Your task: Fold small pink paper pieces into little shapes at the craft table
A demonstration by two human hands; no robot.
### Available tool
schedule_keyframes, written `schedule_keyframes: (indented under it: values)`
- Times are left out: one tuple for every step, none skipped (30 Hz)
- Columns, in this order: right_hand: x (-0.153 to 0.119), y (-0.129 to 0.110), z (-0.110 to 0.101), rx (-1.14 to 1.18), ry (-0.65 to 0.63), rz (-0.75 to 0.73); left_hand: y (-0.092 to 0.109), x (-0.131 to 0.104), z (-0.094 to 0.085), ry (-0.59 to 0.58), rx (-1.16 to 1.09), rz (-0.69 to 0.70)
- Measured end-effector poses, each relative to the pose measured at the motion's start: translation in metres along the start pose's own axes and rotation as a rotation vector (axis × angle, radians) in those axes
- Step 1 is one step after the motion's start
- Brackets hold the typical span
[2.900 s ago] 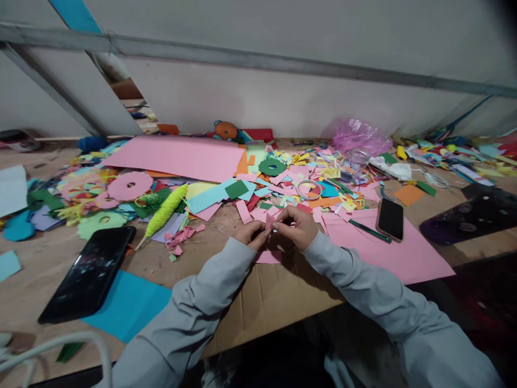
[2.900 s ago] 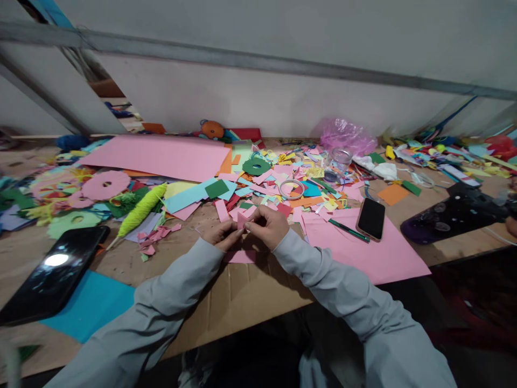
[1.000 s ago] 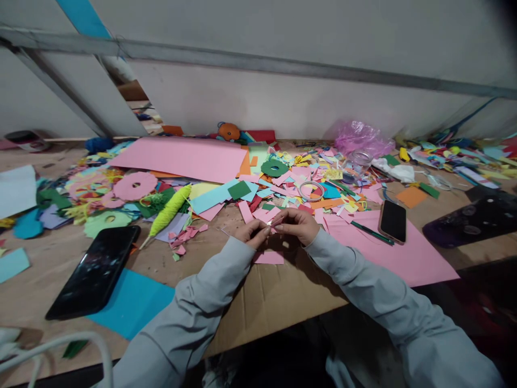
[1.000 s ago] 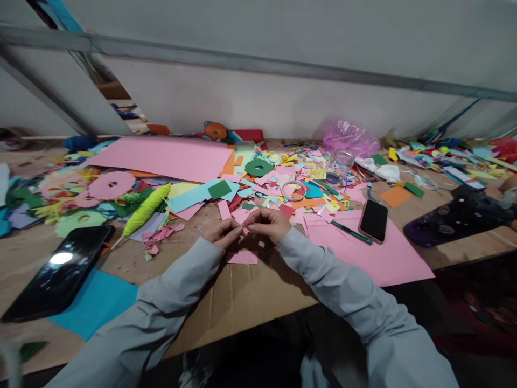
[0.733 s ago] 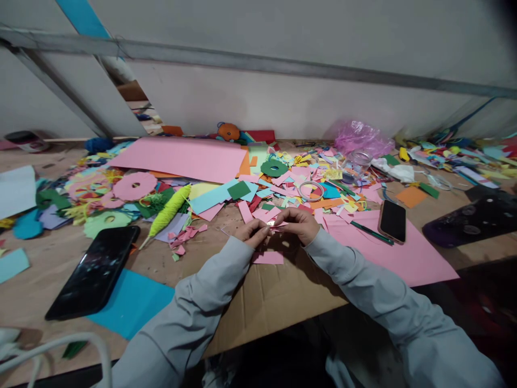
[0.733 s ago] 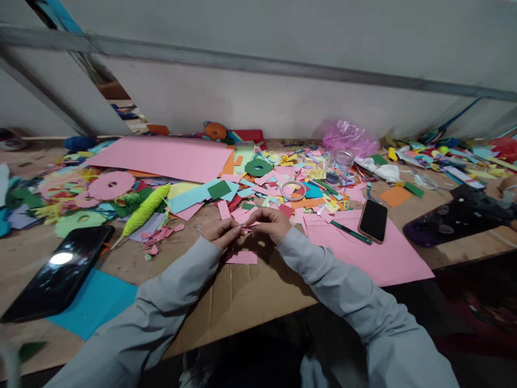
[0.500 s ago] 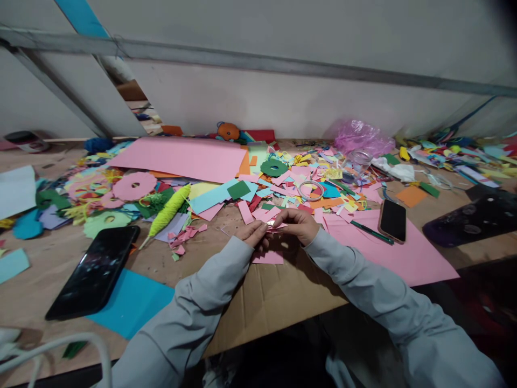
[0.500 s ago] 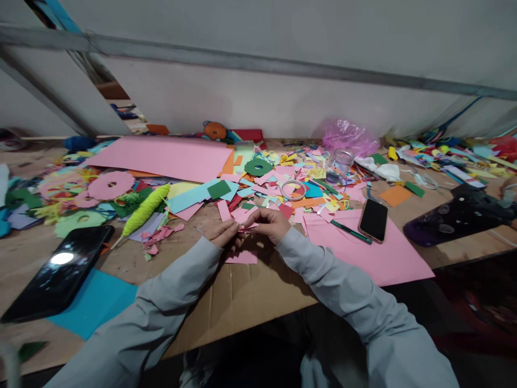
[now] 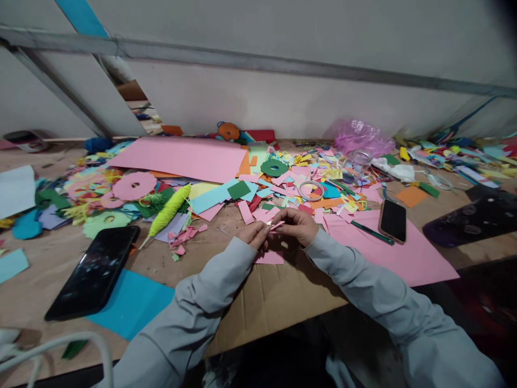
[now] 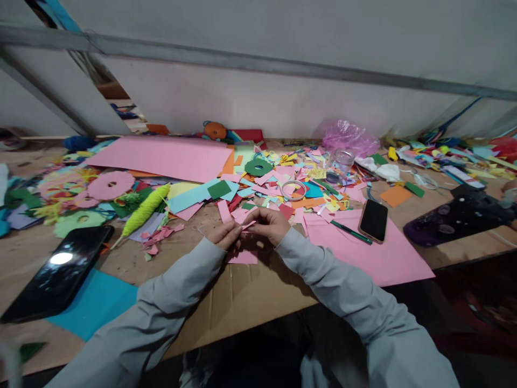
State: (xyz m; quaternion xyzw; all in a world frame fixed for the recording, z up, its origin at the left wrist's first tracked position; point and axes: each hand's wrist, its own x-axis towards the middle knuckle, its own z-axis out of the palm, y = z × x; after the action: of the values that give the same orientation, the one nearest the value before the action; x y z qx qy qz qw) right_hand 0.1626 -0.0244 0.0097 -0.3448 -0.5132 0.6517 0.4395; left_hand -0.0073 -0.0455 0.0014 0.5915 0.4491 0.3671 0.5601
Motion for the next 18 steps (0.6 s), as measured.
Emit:
schedule_keyframes:
  values:
    - [0.000,0.000,0.000,0.001,0.001,0.000,-0.002,0.001,0.000,0.007,0.025,0.023]
    - [0.000,0.000,0.000,0.001,0.002,0.003,-0.003,0.002,0.000,0.016,0.052,0.051]
    - [0.000,0.000,0.000,0.001,0.004,0.006,-0.004,0.003,-0.001,0.027,0.080,0.079]
    - [0.000,0.000,0.000,0.001,0.007,0.009,-0.005,0.003,-0.001,0.039,0.105,0.104]
    - [0.000,0.000,0.000,0.003,0.010,0.012,-0.004,0.004,-0.001,0.051,0.128,0.124]
    - [0.000,0.000,0.000,0.006,0.013,0.017,-0.004,0.004,-0.002,0.064,0.151,0.135]
    - [0.000,-0.001,0.000,0.011,0.017,0.021,-0.002,0.004,-0.002,0.079,0.178,0.140]
    - [0.000,-0.001,0.001,0.019,0.018,0.027,0.000,0.004,-0.002,0.093,0.209,0.145]
    - [0.000,-0.001,0.001,0.026,0.019,0.032,0.002,0.004,-0.003,0.109,0.245,0.156]
    - [0.000,-0.001,0.002,0.029,0.021,0.035,0.004,0.004,-0.004,0.127,0.283,0.171]
    - [-0.001,-0.001,0.002,0.028,0.024,0.036,0.006,0.004,-0.004,0.145,0.322,0.190]
    - [-0.001,-0.001,0.003,0.024,0.030,0.034,0.007,0.004,-0.005,0.159,0.362,0.208]
    - [-0.001,0.000,0.004,0.020,0.041,0.028,0.008,0.004,-0.006,0.168,0.404,0.223]
    - [-0.001,0.000,0.004,0.015,0.054,0.020,0.008,0.004,-0.006,0.172,0.445,0.231]
    - [-0.001,0.000,0.004,0.011,0.068,0.014,0.007,0.004,-0.006,0.171,0.481,0.233]
    - [-0.002,-0.001,0.004,0.008,0.080,0.008,0.007,0.005,-0.006,0.168,0.508,0.233]
    - [-0.002,-0.001,0.004,0.003,0.090,0.001,0.005,0.005,-0.007,0.164,0.521,0.234]
    - [-0.002,-0.001,0.004,-0.005,0.096,-0.006,0.004,0.005,-0.006,0.160,0.514,0.237]
